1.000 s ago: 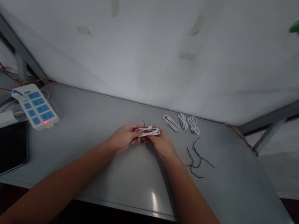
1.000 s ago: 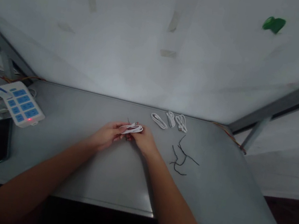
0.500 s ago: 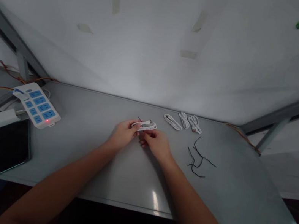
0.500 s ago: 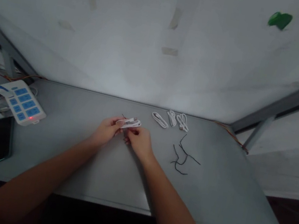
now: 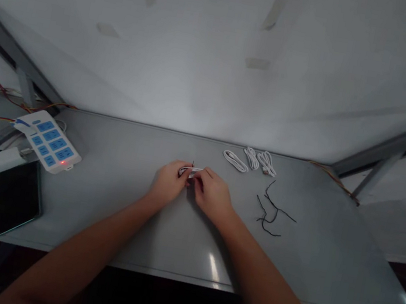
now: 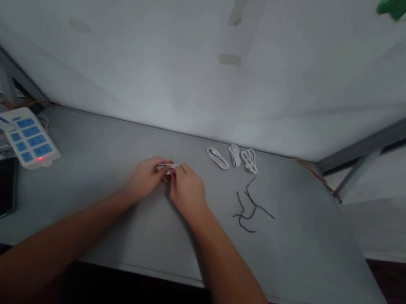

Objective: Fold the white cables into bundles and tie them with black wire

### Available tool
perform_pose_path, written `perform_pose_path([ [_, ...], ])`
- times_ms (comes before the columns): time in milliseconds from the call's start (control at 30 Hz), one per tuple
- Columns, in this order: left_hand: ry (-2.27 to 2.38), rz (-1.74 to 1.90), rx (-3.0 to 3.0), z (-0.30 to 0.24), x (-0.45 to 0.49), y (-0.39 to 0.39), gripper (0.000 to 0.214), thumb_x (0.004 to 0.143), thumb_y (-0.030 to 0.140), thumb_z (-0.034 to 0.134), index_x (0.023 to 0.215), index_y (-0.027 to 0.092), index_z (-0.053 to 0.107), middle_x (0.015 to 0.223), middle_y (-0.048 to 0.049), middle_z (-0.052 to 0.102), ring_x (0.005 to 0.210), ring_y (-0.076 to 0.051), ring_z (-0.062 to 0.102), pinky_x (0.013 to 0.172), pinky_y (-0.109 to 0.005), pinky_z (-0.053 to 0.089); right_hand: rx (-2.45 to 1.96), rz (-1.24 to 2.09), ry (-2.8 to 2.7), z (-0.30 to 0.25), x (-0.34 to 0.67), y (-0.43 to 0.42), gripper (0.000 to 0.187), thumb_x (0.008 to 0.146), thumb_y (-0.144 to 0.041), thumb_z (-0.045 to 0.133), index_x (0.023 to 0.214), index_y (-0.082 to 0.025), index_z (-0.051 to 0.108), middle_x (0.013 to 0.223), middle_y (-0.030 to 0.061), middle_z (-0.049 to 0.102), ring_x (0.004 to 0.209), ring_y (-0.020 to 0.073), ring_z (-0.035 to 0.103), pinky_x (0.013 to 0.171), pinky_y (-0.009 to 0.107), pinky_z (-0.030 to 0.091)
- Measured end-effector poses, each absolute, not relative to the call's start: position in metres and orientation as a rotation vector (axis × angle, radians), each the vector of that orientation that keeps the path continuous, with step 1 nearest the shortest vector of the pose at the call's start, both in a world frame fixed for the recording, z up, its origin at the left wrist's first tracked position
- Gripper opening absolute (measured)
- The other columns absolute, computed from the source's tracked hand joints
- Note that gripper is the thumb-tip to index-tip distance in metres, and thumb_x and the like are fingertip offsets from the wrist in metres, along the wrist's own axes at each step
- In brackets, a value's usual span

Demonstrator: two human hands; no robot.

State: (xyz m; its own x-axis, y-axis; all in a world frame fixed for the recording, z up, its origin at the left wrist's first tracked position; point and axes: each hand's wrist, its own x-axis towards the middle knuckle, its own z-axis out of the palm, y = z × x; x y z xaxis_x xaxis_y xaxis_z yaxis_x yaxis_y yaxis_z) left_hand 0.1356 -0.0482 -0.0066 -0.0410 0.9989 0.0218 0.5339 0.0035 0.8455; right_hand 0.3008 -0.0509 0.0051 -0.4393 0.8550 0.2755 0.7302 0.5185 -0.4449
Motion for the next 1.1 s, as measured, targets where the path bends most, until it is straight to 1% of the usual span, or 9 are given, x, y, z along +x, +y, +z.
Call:
perform_pose_path([
  [67, 1.599, 0.94, 1.618, -0.008, 0.136, -0.049, 0.024, 0.1, 0.026, 0.056, 0.113, 0.02, 0.074, 0.11, -0.0072, 0.078, 0.073, -0.015, 0.074, 0.078, -0.028, 0.057, -1.221, 0.311, -2.311, 0.004, 0.303, -0.047, 0.017, 0.095, -0.01, 0.051, 0.095, -0.019, 0.065, 0.097, 0.0118, 0.068, 0.088, 0.024, 0.063, 0.079, 0.034, 0.049],
  [133, 1.573, 0.946, 1.697, -0.009, 0.135, -0.049, 0.024, 0.099, 0.023, 0.055, 0.112, 0.021, 0.075, 0.111, -0.0067, 0.078, 0.079, -0.016, 0.074, 0.08, -0.029, 0.057, -1.142, 0.261, -2.309, 0.003, 0.305, -0.044, 0.019, 0.094, -0.007, 0.049, 0.094, -0.019, 0.064, 0.099, 0.0129, 0.066, 0.092, 0.0254, 0.062, 0.083, 0.036, 0.051],
  [267, 1.566, 0.912, 1.945, -0.007, 0.135, -0.051, 0.024, 0.095, 0.015, 0.054, 0.102, 0.021, 0.076, 0.101, -0.0064, 0.076, 0.093, -0.02, 0.07, 0.087, -0.033, 0.054, -0.965, 0.183, -2.314, 0.002, 0.306, -0.038, 0.025, 0.092, -0.001, 0.047, 0.094, -0.019, 0.064, 0.114, 0.0157, 0.067, 0.105, 0.027, 0.06, 0.092, 0.04, 0.052],
  [433, 1.509, 0.924, 2.006, -0.004, 0.136, -0.054, 0.024, 0.094, 0.012, 0.052, 0.1, 0.019, 0.075, 0.098, -0.0067, 0.073, 0.091, -0.02, 0.067, 0.084, -0.033, 0.052, -0.986, 0.098, -2.322, -0.001, 0.305, -0.037, 0.026, 0.095, -0.003, 0.046, 0.093, -0.018, 0.067, 0.095, 0.0119, 0.067, 0.091, 0.0252, 0.059, 0.081, 0.036, 0.052],
  [533, 1.465, 0.952, 2.015, -0.006, 0.136, -0.055, 0.022, 0.096, 0.015, 0.053, 0.102, 0.02, 0.073, 0.101, -0.0071, 0.072, 0.094, -0.02, 0.067, 0.087, -0.034, 0.052, -1.021, 0.085, -2.274, -0.003, 0.306, -0.036, 0.026, 0.096, -0.005, 0.047, 0.092, -0.019, 0.068, 0.092, 0.0104, 0.066, 0.086, 0.0234, 0.059, 0.078, 0.034, 0.05],
  [700, 1.43, 0.949, 1.969, -0.004, 0.137, -0.055, 0.017, 0.09, 0.014, 0.063, 0.103, 0.02, 0.072, 0.101, -0.0056, 0.071, 0.095, -0.02, 0.067, 0.086, -0.033, 0.054, -1.029, 0.115, -2.219, -0.004, 0.308, -0.032, 0.026, 0.097, -0.007, 0.047, 0.086, -0.02, 0.066, 0.089, 0.0099, 0.065, 0.086, 0.0237, 0.059, 0.079, 0.035, 0.05],
  [833, 1.508, 0.96, 1.971, 0.002, 0.139, -0.056, 0.02, 0.091, 0.013, 0.062, 0.105, 0.02, 0.073, 0.102, -0.0051, 0.072, 0.097, -0.02, 0.068, 0.089, -0.033, 0.055, -1.101, 0.139, -2.154, -0.002, 0.304, -0.034, 0.023, 0.096, -0.007, 0.047, 0.087, -0.021, 0.064, 0.09, 0.0113, 0.066, 0.088, 0.0256, 0.059, 0.081, 0.037, 0.049],
  [967, 1.513, 0.978, 2.095, 0.005, 0.139, -0.058, 0.019, 0.092, 0.013, 0.062, 0.105, 0.019, 0.073, 0.101, -0.0059, 0.07, 0.097, -0.02, 0.068, 0.09, -0.034, 0.056, -1.168, 0.286, -2.016, 0.002, 0.299, -0.04, 0.015, 0.092, -0.013, 0.051, 0.086, -0.02, 0.063, 0.089, 0.0117, 0.067, 0.086, 0.0257, 0.061, 0.079, 0.038, 0.048],
  [1100, 1.433, 1.0, 2.211, 0.001, 0.137, -0.06, 0.017, 0.097, 0.016, 0.059, 0.108, 0.019, 0.07, 0.106, -0.0074, 0.069, 0.097, -0.021, 0.069, 0.089, -0.035, 0.057, -1.317, 0.702, -1.683, 0.008, 0.299, -0.042, 0.007, 0.087, -0.023, 0.063, 0.081, -0.022, 0.063, 0.08, 0.006, 0.068, 0.075, 0.0206, 0.061, 0.07, 0.034, 0.046],
])
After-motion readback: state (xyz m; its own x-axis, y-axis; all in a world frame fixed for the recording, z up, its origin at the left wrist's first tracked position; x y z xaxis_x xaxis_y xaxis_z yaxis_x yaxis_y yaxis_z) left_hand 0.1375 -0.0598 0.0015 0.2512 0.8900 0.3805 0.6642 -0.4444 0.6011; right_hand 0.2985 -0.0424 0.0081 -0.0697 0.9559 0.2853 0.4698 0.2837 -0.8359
